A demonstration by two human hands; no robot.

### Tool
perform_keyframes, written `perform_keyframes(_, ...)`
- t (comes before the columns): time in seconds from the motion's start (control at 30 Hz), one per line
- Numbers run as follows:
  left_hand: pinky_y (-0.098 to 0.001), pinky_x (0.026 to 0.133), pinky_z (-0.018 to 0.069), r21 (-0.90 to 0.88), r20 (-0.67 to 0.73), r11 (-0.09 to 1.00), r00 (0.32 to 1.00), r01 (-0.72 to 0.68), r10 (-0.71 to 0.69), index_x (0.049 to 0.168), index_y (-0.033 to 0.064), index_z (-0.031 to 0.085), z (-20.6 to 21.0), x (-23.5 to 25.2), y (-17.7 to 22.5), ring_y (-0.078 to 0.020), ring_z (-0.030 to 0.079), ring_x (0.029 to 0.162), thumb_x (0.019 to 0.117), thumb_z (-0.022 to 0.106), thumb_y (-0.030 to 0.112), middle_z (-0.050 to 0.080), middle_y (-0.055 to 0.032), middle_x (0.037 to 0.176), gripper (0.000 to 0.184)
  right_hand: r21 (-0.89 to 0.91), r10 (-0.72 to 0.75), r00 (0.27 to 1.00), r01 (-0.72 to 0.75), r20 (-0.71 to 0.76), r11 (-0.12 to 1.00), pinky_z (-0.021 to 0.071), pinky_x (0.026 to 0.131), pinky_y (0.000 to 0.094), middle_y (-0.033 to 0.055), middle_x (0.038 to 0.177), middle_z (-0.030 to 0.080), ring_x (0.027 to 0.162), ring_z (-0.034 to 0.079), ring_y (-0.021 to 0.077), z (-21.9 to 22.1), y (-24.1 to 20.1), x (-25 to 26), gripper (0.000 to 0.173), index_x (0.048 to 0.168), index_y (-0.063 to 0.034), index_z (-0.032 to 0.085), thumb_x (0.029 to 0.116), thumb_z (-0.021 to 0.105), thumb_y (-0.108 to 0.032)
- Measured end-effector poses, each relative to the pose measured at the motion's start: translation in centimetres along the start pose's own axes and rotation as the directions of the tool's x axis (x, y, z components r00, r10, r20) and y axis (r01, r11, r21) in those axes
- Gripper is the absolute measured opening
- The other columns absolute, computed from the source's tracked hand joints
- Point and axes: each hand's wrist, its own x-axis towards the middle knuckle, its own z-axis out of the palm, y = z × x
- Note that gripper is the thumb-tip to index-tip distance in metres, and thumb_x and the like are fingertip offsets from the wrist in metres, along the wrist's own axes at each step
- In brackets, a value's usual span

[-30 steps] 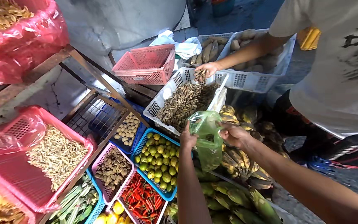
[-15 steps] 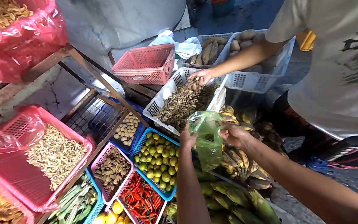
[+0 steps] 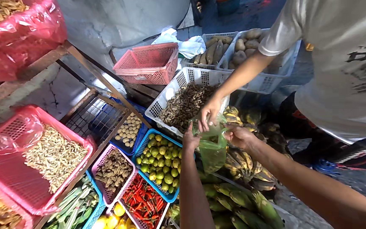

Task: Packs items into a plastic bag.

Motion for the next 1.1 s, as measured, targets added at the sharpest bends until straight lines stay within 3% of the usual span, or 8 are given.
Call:
perform_keyframes(0.43,-0.0487,0.116,0.0389,0.025,-0.004,1.000,1.000,0.013,-0.013,0.163,0.0140,0.026,0.2,-0.2,0.0,-0.0352,0.049,0.140,0.0966,0.067,0.010,0.047,-0.0233,0.153,0.078,-0.014,0.009,1.000,-0.009,-0.014,1.000,0.0498,0.050,0.0171,0.0000,0.077,0.052,0.048,0.045,0.0037,-0.4,0.1,-0.6,0.009,0.115,-0.0068,0.051,0.1076,0.046,-0.007)
perform_keyframes(0.63,-0.0503,0.113,0.0421,0.057,0.005,0.998,1.000,0.008,-0.008,0.162,0.0221,0.030,0.2,-0.2,0.2,-0.0350,0.053,0.136,0.0978,0.064,0.010,0.051,-0.0214,0.150,0.074,-0.017,0.013,1.000,-0.013,-0.008,1.000,0.0519,0.052,0.0187,0.0001,0.077,0.053,0.049,0.047,0.0045,-0.6,-0.1,-0.4,0.010,0.116,-0.0070,0.051,0.1077,0.046,-0.009)
perform_keyframes(0.7,-0.0505,0.113,0.0418,0.063,0.005,0.998,1.000,0.001,-0.001,0.161,0.0209,0.033,0.2,-0.2,0.1,-0.0353,0.053,0.136,0.0979,0.065,0.010,0.051,-0.0218,0.150,0.071,-0.014,0.003,1.000,-0.003,0.001,1.000,0.0506,0.050,0.0180,0.0000,0.076,0.053,0.048,0.047,0.0040,-0.7,-0.1,-0.4,0.008,0.114,-0.0072,0.050,0.1077,0.046,-0.008)
perform_keyframes(0.9,-0.0497,0.114,0.0414,0.129,0.019,0.991,1.000,-0.024,0.022,0.162,0.0183,0.029,0.2,-0.9,0.3,-0.0361,0.053,0.136,0.1000,0.062,0.011,0.051,-0.0222,0.150,0.071,-0.027,0.003,1.000,-0.003,0.029,1.000,0.0535,0.052,0.0196,-0.0006,0.073,0.053,0.047,0.048,0.0045,-1.2,-0.1,-1.8,0.008,0.114,-0.0075,0.050,0.1080,0.045,-0.008)
perform_keyframes(1.1,-0.0448,0.115,0.0416,0.014,-0.017,0.981,0.981,-0.193,0.194,0.148,0.0140,0.055,1.5,-5.5,-2.5,-0.0277,0.056,0.135,0.0993,0.055,0.000,0.059,-0.0151,0.145,0.051,-0.215,-0.056,0.982,0.094,0.178,0.972,0.0554,0.057,0.0229,-0.0003,0.079,0.062,0.055,0.056,0.0066,-2.1,-0.7,-5.9,0.009,0.108,-0.0082,0.056,0.1080,0.046,-0.008)
